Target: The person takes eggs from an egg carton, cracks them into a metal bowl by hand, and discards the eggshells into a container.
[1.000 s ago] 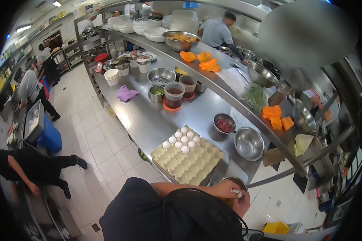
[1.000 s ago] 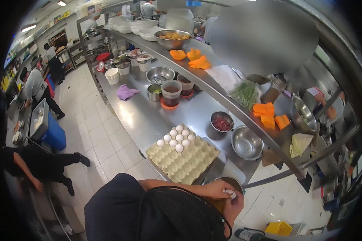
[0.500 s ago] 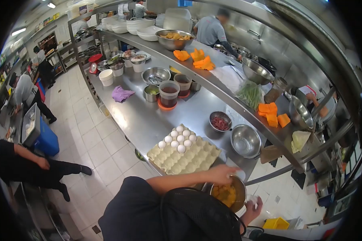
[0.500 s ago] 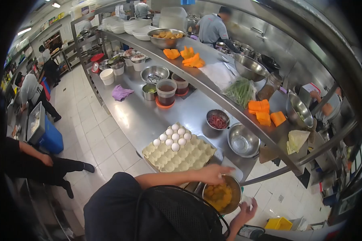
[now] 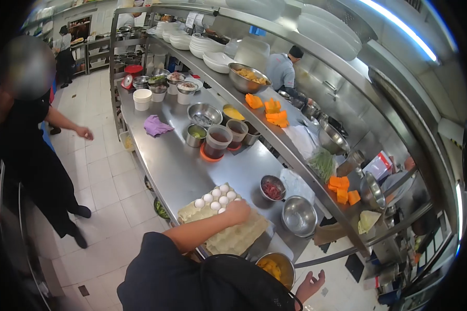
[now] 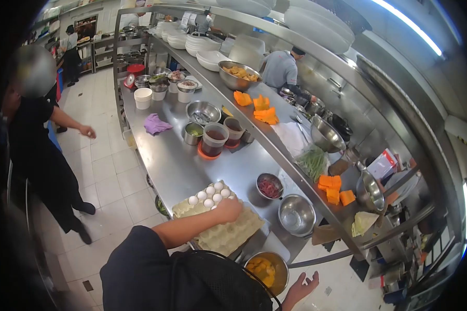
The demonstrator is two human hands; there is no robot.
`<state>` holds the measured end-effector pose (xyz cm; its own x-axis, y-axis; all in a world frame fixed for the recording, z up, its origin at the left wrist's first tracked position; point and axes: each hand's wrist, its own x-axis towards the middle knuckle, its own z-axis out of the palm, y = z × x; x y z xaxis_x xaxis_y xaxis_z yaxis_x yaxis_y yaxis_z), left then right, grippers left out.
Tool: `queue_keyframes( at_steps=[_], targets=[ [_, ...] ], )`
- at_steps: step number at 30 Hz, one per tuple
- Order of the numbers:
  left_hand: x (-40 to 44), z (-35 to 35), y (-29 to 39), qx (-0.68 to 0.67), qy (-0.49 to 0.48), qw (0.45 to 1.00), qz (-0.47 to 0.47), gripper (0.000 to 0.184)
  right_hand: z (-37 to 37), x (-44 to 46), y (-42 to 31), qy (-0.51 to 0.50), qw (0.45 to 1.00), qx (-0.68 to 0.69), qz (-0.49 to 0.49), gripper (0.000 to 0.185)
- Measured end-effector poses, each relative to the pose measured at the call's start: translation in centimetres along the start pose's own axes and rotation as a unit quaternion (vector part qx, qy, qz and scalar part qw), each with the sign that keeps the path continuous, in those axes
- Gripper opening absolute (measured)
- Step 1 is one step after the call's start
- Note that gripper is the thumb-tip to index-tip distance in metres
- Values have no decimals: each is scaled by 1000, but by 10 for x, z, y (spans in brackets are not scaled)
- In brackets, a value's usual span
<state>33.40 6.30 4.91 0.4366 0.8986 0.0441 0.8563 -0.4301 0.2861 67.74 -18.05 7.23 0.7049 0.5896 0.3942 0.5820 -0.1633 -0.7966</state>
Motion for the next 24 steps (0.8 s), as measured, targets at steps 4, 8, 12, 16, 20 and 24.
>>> queue_keyframes(
  at_steps=[4, 8, 12, 16, 20, 24],
  targets=[
    [-24, -15, -3, 10, 1, 1000, 9, 25, 16, 12, -38, -33, 996, 32, -75, 51],
    [-36, -12, -15, 10, -5, 1000, 24, 21, 28, 19, -39, -76, 992, 57, -78, 47],
    [-38, -12, -22, -69, 51, 995, -46, 22, 39, 25, -47, -82, 991, 30, -106, 49],
    [-27, -8, -12, 0, 61, 996, -71, 19, 60, 18, -84, -105, 988, 62, -93, 47],
    [-19, -21, -15, 6, 75, 995, -68, 22, 73, 13, -93, -149, 983, 65, -89, 47],
    [-5, -23, -22, 12, 16, 997, -70, 19, 76, -2, -93, -169, 979, 84, -77, 49]
  ],
)
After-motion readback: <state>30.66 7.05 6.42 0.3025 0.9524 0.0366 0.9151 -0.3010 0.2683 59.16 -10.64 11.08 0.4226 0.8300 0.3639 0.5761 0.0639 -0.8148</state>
